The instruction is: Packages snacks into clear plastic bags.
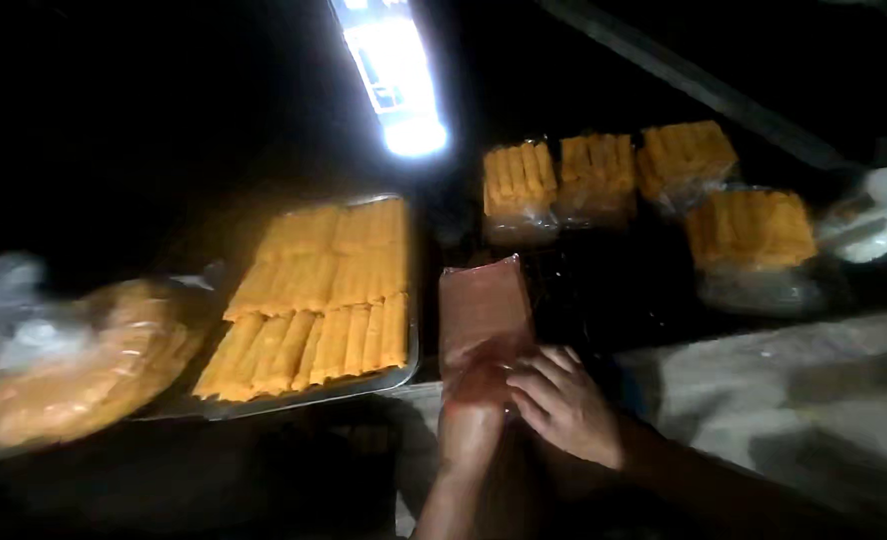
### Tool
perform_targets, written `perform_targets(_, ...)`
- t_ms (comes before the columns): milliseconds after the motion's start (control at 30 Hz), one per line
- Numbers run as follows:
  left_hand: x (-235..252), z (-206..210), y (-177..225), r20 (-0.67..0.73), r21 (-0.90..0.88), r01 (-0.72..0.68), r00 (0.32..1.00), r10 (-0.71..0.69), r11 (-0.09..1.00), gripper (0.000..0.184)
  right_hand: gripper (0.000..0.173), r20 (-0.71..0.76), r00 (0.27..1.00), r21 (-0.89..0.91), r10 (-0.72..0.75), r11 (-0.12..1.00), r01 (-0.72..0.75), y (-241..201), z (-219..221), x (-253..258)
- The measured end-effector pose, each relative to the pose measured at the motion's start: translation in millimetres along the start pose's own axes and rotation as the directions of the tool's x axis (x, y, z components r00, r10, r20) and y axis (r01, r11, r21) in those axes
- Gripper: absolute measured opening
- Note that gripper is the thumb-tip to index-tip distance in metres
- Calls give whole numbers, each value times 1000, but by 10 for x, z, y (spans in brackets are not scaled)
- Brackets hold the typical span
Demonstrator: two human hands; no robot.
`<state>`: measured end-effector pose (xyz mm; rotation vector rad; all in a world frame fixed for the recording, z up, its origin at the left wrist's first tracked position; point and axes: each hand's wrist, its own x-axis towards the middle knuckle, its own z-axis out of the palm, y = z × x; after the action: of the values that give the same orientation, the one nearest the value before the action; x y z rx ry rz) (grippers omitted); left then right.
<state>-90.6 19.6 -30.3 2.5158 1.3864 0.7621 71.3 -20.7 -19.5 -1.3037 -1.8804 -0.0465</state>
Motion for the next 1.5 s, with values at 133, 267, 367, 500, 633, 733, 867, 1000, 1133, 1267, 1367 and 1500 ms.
perform_targets(133, 41, -63, 15, 22, 63, -14, 1000, 13, 998, 18, 33, 92, 994, 21, 67, 997, -70, 7, 9, -68)
perform_targets(267, 57, -115, 39, 61, 69, -20, 998, 16, 997, 16, 44, 189, 968, 17, 167, 985, -173, -13, 60, -75)
perform_targets(367, 34, -166, 71, 125, 21, 14, 992, -16, 1000, 17, 43, 210, 957, 44, 199, 976, -213, -8, 73, -27)
perform_targets(500, -102, -215, 148, 158, 82, 74, 984, -87, 994, 18, 45, 267, 927, 55, 264, 956, -288, -22, 66, 40)
perform_targets(633, -293, -252, 266, 0, 144, -33, 999, 33, 989, 14, 43, 281, 922, 45, 267, 956, -291, 62, 161, 24)
perform_targets(733, -387, -461, 442, -48, 125, -92, 994, 99, 988, 15, 52, 252, 939, 61, 235, 964, -258, 81, 161, 15)
perform_targets(867, -389, -917, 536, -13, 65, -204, 979, 205, 977, 15, 35, 188, 982, 305, -1, 951, -57, -4, 0, 45)
perform_targets(1000, -381, -1375, 506, -152, -96, -183, 974, 167, 978, 17, 13, 179, 984, 434, 8, 896, -87, -137, -170, 40)
perform_targets(1133, -342, -1658, 355, -370, -232, -208, 922, 111, 950, 16, 16, 315, 928, 654, 198, 664, -364, -121, -309, 39)
perform_targets(1267, -285, -1525, 212, -504, -289, -150, 863, -17, 946, 16, 12, 429, 834, 716, 347, 433, -548, -88, -496, 115)
perform_targets(1367, -241, -1376, 106, -483, -288, -39, 869, -110, 957, 20, 12, 346, 852, 717, 394, 474, -510, -91, -634, 210)
perform_targets(1500, -166, -1175, 48, -501, -236, 15, 855, -135, 972, 39, 22, 50, 908, 727, 416, 609, -318, 4, -680, 286)
